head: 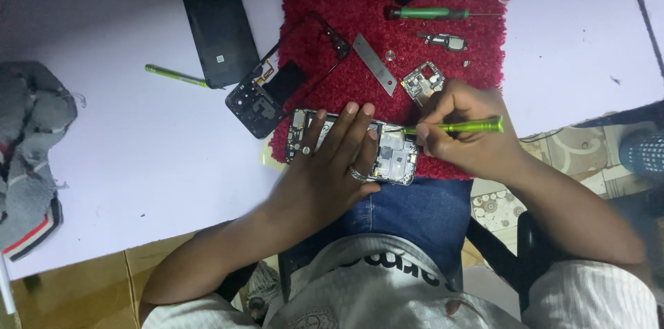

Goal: A person is repairing a mobile phone by using a screwdriver to remove internal screws and prying up the motherboard and other components.

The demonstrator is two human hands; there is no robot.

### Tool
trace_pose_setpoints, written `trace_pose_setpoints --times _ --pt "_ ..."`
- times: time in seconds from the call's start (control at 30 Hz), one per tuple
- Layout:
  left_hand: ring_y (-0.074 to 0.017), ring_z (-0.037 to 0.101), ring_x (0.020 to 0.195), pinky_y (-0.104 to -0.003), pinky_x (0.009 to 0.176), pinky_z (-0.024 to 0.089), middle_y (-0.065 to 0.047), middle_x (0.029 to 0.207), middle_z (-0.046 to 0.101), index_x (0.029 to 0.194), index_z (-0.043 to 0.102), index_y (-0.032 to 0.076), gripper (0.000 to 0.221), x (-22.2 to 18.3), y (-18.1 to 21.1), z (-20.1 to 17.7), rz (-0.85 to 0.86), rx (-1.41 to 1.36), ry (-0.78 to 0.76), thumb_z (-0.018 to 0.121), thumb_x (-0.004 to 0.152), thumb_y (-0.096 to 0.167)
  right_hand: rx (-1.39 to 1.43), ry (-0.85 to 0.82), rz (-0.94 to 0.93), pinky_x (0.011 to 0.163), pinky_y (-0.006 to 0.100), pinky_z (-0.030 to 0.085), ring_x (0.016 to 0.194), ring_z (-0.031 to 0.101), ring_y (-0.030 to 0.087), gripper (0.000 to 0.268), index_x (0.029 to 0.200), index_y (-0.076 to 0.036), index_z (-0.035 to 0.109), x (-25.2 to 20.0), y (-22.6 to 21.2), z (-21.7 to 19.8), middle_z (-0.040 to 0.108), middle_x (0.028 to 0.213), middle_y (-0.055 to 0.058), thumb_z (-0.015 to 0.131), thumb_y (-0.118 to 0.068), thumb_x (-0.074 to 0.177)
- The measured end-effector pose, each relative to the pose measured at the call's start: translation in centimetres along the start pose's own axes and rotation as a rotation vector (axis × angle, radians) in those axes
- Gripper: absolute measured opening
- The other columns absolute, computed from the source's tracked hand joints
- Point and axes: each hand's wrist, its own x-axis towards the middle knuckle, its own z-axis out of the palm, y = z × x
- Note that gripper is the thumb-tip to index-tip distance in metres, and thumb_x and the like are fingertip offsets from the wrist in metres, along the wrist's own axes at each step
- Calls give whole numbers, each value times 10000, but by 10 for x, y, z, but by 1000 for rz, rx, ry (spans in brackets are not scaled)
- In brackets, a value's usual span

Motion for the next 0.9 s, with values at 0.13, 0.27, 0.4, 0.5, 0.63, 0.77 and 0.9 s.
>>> trace_pose_setpoints --times 0.13,0.27,0.4,0.5,0.63,0.77,0.9 --pt "-439 341 1589 -617 1281 349 -296 1681 357 1541 373 -1 999 -1 -1 -2 8 25 -13 809 980 701 -32 -8 9 505 178 456 569 576 50 164 896 -104 580 2 -4 0 652 715 -8 703 -24 971" --pt "-435 325 1597 -618 1290 341 -292 1687 337 1536 378 0 993 0 -1 -1 7 -13 -4 850 969 665 -49 -8 14 533 195 460 592 563 49 170 899 -111 584 2 -4 -1 638 724 -23 727 -38 956" --pt "-433 325 1599 -620 1292 354 -286 1685 336 1541 335 8 1036 -1 -1 1 5 -6 -9 854 966 696 -50 -2 18 530 198 449 588 541 54 184 884 -114 575 3 -5 0 629 726 -16 721 -42 969" --pt "-435 339 1598 -622 1289 369 -290 1684 338 1532 334 7 1035 0 -1 0 3 -29 3 885 958 668 -41 -4 25 532 195 447 587 542 56 168 892 -101 593 4 -7 0 636 740 -9 731 -34 958" --pt "-436 315 1608 -635 1300 345 -291 1693 324 1553 304 -1 1077 -1 -1 2 -2 -37 2 892 961 680 -99 2 48 538 201 483 609 605 67 151 896 -94 610 2 -7 -1 677 770 8 739 -50 960" --pt "-443 317 1599 -625 1302 316 -299 1683 340 1538 338 -3 1024 -1 -1 0 6 -41 3 878 974 661 -77 0 35 544 204 473 605 587 68 152 893 -93 602 3 -7 -1 663 753 5 727 -43 964" --pt "-446 315 1600 -626 1302 334 -304 1685 325 1530 335 -7 1043 0 -1 0 4 -28 6 889 964 672 -63 -8 35 521 192 475 599 604 71 146 906 -91 607 4 -8 0 677 761 13 731 -62 976"
